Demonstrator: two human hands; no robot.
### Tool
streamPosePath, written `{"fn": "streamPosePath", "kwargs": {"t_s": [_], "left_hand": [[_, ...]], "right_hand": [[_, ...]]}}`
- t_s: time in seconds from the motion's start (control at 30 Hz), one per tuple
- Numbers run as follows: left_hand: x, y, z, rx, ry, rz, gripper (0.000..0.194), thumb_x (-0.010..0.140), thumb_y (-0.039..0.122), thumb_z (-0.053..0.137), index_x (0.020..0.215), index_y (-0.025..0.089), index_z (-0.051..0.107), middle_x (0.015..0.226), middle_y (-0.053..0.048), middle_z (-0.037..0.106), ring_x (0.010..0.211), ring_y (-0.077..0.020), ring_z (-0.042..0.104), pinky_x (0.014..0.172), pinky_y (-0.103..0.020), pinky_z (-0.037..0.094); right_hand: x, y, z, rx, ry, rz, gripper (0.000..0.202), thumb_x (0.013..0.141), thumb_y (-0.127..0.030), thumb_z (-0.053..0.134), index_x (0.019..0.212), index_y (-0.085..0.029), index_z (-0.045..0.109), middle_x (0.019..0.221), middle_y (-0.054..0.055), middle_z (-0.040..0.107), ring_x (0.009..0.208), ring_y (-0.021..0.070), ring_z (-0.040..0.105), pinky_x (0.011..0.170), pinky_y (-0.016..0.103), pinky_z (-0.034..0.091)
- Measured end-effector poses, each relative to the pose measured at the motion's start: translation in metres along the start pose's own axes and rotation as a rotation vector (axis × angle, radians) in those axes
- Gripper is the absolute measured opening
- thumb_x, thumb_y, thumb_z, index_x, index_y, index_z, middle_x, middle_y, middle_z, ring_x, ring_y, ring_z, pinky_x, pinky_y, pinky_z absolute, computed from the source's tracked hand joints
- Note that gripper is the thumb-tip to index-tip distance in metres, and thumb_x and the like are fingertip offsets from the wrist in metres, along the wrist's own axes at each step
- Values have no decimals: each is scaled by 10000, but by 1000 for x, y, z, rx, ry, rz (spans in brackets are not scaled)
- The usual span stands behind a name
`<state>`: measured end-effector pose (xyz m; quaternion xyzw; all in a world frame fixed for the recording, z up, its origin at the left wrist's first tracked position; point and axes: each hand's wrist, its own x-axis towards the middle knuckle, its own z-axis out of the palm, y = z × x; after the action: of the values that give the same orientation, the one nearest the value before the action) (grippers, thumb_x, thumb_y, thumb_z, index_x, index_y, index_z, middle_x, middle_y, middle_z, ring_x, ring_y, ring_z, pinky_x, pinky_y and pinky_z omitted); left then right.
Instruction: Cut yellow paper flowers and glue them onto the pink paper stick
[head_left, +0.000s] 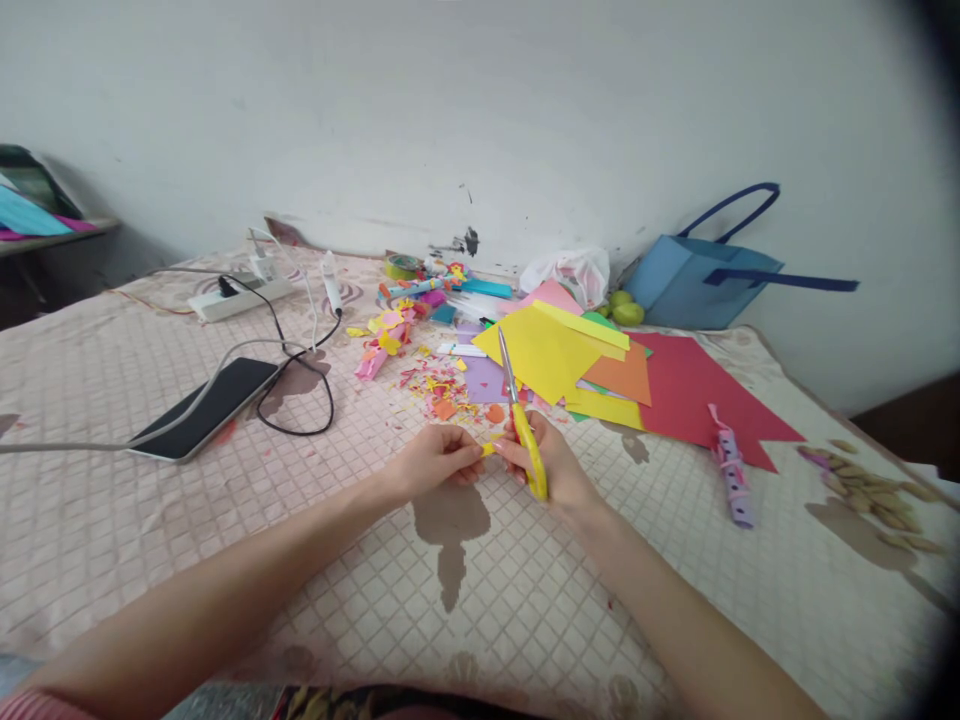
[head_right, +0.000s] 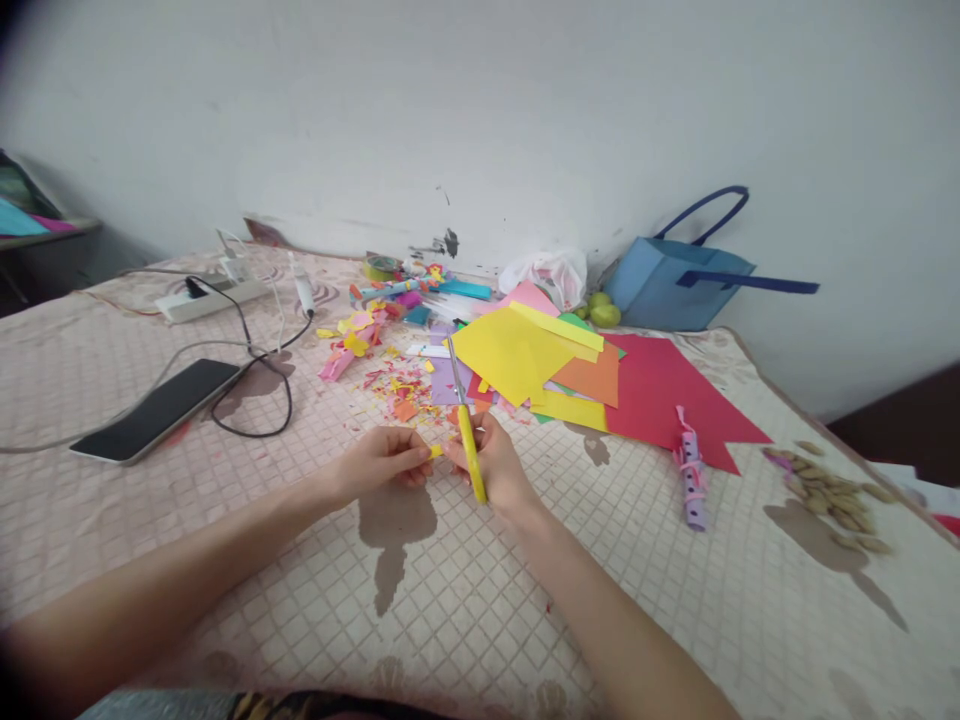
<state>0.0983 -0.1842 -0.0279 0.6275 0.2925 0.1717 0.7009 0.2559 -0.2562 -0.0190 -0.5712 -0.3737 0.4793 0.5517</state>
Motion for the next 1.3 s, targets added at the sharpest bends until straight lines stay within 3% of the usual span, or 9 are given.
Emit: {"fn": "streamPosePath", "kwargs": {"t_s": [0.2, 0.43, 0.7, 0.87, 1.3], "left_hand": [[-4, 4, 6, 80, 10, 46, 298, 702, 390, 675, 640, 135, 536, 557, 12, 581, 513, -82, 530, 514, -202, 418], [-3, 5, 2, 19, -45, 15, 301, 719, 421, 662, 692, 134, 576, 642, -13, 632, 565, -94, 574, 555, -214, 454], [1, 2, 0, -77, 78, 1, 328, 689, 429, 688, 666, 124, 571, 623, -22, 639, 524, -86, 568, 543, -216, 456], [0, 3, 4, -85, 46, -5, 326, 683, 429, 697, 671, 123, 585, 593, -14, 626, 528, -92, 567, 541, -219, 456], [-2, 3, 3, -4, 12, -19, 313, 656, 402, 723, 646, 136, 558, 572, 0, 619, 522, -92, 576, 530, -210, 457]], "right_hand": [[-4, 0, 6, -53, 3, -20, 406, 571, -267, 728, 822, -219, 413, 605, -97, 507, 394, 48, 404, 357, 188, 312], [-1, 2, 1, -117, 11, -66, 381, 593, -276, 727, 806, -222, 416, 581, -97, 498, 413, 58, 409, 370, 194, 313], [-2, -2, 4, -25, 18, -37, 424, 583, -342, 746, 810, -218, 410, 620, -86, 525, 394, 59, 445, 342, 189, 328], [-1, 0, 5, -82, 37, -50, 417, 554, -275, 756, 800, -217, 424, 578, -95, 509, 395, 56, 425, 346, 184, 306], [-3, -2, 5, -30, 26, 7, 428, 554, -299, 746, 813, -221, 415, 591, -95, 536, 358, 50, 425, 314, 171, 301]]}}
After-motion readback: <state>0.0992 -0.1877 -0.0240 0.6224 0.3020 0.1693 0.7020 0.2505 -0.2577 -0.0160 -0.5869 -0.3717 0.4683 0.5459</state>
